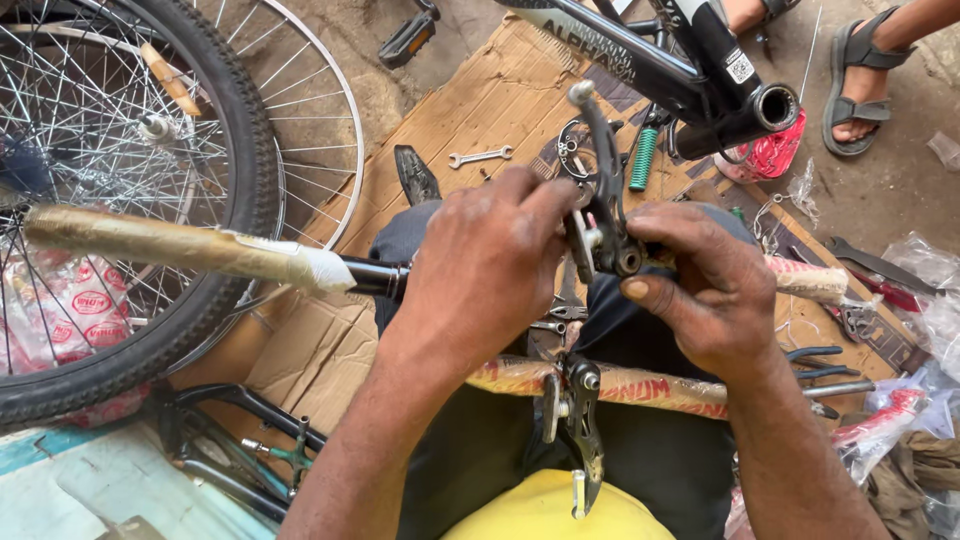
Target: The person is repairing a bicycle fork. They use pliers and a screwdriver to adjust and tighten components on the fork, which is wrapped in protective tape. The person works on the fork while sitting on the ground, surrounded by tools and bicycle parts.
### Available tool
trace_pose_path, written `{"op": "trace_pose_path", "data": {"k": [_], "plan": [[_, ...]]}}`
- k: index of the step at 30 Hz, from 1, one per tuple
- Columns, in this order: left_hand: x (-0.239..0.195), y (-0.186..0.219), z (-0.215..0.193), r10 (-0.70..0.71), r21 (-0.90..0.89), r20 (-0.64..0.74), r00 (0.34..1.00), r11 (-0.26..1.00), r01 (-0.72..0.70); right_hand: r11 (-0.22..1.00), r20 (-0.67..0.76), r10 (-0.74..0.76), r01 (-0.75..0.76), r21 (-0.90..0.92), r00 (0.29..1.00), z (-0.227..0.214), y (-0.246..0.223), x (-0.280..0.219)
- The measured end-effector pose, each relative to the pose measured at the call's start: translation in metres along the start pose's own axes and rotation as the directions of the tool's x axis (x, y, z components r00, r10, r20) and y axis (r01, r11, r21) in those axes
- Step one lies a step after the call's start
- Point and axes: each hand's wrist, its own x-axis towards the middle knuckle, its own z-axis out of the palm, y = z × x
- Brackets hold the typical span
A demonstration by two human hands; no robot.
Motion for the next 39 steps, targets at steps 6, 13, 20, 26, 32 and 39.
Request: {"op": "trace_pose_path", "data": {"k": [6,13,20,26,32,39], "plan": [[0.012,-0.004,0.002,0.008,0.003,0.018,1.000,1.000,-0.008,0.995,0.007,0.081,-0.081,0.056,0.997,-0.009,0.010,0.003],[0.016,-0.004,0.003,0.048,-0.094,0.024,0.999,0.994,-0.046,0.972,-0.085,0.028,-0.047,-0.230,0.996,-0.009,0.005,0.003],[0.020,-0.004,0.023,0.065,0.081,-0.036,0.997,0.995,-0.062,0.729,-0.232,-0.176,-0.032,-0.684,0.957,0.013,-0.006,-0.026],[0.033,0.006,0.036,-0.091,0.256,0.002,0.996,0.963,0.087,0.678,-0.213,-0.234,0.002,-0.735,0.949,0.010,-0.002,-0.020],[0.021,-0.003,0.034,0.123,0.083,-0.062,0.990,0.989,-0.118,0.654,-0.212,-0.255,0.007,-0.757,0.943,0.009,0.002,-0.015],[0.010,-0.004,0.035,0.196,0.120,-0.092,0.976,0.975,-0.185,0.873,-0.336,-0.042,-0.129,-0.469,0.941,0.003,0.010,-0.009]]}}
